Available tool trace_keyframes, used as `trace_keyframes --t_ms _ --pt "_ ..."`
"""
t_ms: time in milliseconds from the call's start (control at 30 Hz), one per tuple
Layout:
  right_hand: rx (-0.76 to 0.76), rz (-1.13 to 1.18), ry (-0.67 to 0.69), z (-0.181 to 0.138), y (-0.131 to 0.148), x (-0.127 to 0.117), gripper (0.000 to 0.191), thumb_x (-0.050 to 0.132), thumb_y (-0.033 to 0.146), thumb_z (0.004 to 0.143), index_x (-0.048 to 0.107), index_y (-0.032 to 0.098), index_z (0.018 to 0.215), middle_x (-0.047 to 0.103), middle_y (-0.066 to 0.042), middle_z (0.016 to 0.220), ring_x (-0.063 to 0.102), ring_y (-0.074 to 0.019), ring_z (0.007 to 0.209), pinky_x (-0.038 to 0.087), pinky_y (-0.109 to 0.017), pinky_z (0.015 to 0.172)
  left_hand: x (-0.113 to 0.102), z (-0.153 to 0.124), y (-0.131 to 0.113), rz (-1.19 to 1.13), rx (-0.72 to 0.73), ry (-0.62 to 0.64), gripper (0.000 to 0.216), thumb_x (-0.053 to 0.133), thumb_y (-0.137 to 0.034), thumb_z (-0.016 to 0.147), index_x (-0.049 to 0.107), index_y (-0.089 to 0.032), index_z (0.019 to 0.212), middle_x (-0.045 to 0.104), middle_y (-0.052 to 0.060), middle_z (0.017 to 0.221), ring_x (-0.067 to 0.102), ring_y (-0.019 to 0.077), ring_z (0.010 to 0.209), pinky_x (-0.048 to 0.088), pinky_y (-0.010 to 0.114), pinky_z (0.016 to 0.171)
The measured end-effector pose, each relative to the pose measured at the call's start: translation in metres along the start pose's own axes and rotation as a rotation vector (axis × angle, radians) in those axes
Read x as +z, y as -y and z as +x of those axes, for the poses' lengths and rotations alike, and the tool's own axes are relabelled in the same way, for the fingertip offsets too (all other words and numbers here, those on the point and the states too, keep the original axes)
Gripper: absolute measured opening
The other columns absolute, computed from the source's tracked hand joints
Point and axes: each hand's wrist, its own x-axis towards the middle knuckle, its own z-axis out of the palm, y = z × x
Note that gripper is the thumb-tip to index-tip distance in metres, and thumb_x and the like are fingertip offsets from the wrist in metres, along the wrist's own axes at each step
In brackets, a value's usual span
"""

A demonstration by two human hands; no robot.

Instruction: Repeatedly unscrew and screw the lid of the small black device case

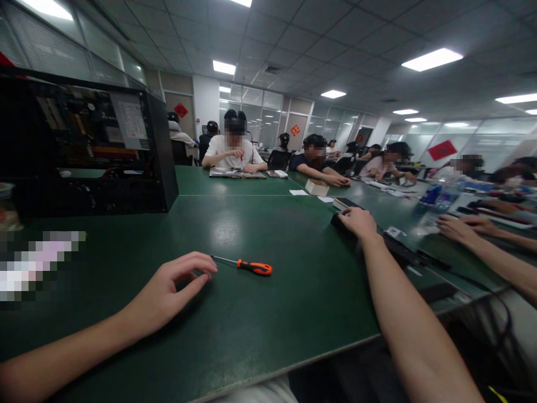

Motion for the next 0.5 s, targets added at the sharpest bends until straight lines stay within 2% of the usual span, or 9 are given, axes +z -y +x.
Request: trace_keyframes --t_ms 167,333,500 --pt "-0.014 -0.024 0.045 0.0035 -0.0016 0.0025 0.041 0.062 0.046 0.091 0.075 0.018 0.119 0.076 -0.015 0.104 0.071 -0.0308 0.101 0.054 -0.039 0.083 0.0001 -0.0002 -0.0006 -0.001 -0.002 0.017 0.021 0.054 -0.024 0.095 0.074 -0.019 0.099 0.072 0.008 0.111 0.067 0.0217 0.098 0.052 0.032 0.085" --pt "-0.027 -0.052 0.11 0.0049 -0.0033 -0.0008 0.036 0.061 0.044 0.098 0.066 0.017 0.122 0.068 -0.009 0.119 0.067 -0.021 0.105 0.056 -0.042 0.092 0.0 0.0001 -0.0011 -0.004 0.007 0.015 0.021 0.055 -0.024 0.095 0.075 -0.02 0.097 0.073 0.008 0.11 0.068 0.0225 0.099 0.052 0.031 0.083" --pt "-0.024 -0.078 0.165 0.0063 -0.0046 -0.003 0.033 0.063 0.039 0.098 0.064 0.017 0.124 0.066 -0.009 0.123 0.066 -0.021 0.107 0.057 -0.042 0.091 0.0003 -0.0011 0.0019 -0.003 0.027 0.023 0.02 0.056 -0.022 0.095 0.076 -0.021 0.095 0.074 0.008 0.11 0.068 0.0229 0.102 0.052 0.031 0.087"
